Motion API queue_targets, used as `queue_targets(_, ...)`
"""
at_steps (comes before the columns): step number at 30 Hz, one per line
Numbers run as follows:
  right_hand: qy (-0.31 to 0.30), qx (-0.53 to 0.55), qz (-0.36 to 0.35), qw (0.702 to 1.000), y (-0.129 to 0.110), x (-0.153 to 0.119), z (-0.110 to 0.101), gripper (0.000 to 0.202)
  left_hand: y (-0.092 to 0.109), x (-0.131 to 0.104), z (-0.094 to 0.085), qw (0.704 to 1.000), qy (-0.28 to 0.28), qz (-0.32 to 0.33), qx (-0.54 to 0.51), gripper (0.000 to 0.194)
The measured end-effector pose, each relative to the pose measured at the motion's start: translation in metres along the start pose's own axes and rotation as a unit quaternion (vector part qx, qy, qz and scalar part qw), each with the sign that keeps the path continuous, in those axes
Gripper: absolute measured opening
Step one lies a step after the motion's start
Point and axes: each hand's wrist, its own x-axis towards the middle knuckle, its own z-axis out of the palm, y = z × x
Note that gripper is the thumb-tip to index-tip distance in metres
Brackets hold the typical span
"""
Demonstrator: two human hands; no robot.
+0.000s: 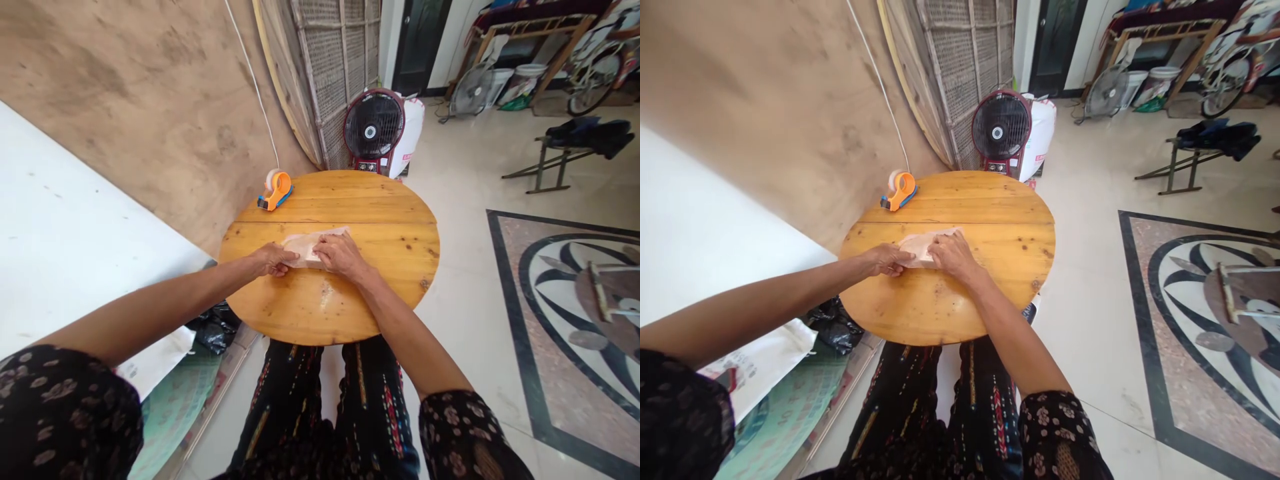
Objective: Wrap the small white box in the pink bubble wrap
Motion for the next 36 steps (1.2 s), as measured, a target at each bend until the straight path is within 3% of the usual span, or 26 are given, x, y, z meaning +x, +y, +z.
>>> queue_targets(5, -0.007, -0.005, 0.001, 1.000, -0.001, 0.000, -0.001, 0.023, 0.005, -0.005, 0.011, 0.999, 0.022, -0.031, -0.027, 0.020)
queue_targets(10, -0.006, -0.006, -0.002, 1.000, -0.001, 0.000, -0.003, 0.023, 0.006, -0.011, 0.017, 0.996, 0.062, -0.037, -0.045, 0.033)
queue_targets(15, -0.008, -0.003, 0.001, 1.000, -0.002, 0.000, -0.003, 0.023, 0.008, -0.011, 0.020, 0.996, 0.048, -0.038, -0.062, 0.017)
queue_targets(29, -0.022, -0.005, 0.002, 1.000, -0.004, 0.002, -0.008, 0.024, 0.020, -0.014, 0.032, 0.995, 0.061, 0.055, -0.065, 0.010)
queue_targets(36, -0.017, 0.000, -0.003, 1.000, -0.003, 0.003, -0.006, 0.024, 0.022, -0.012, 0.038, 0.991, 0.054, 0.116, -0.044, 0.020)
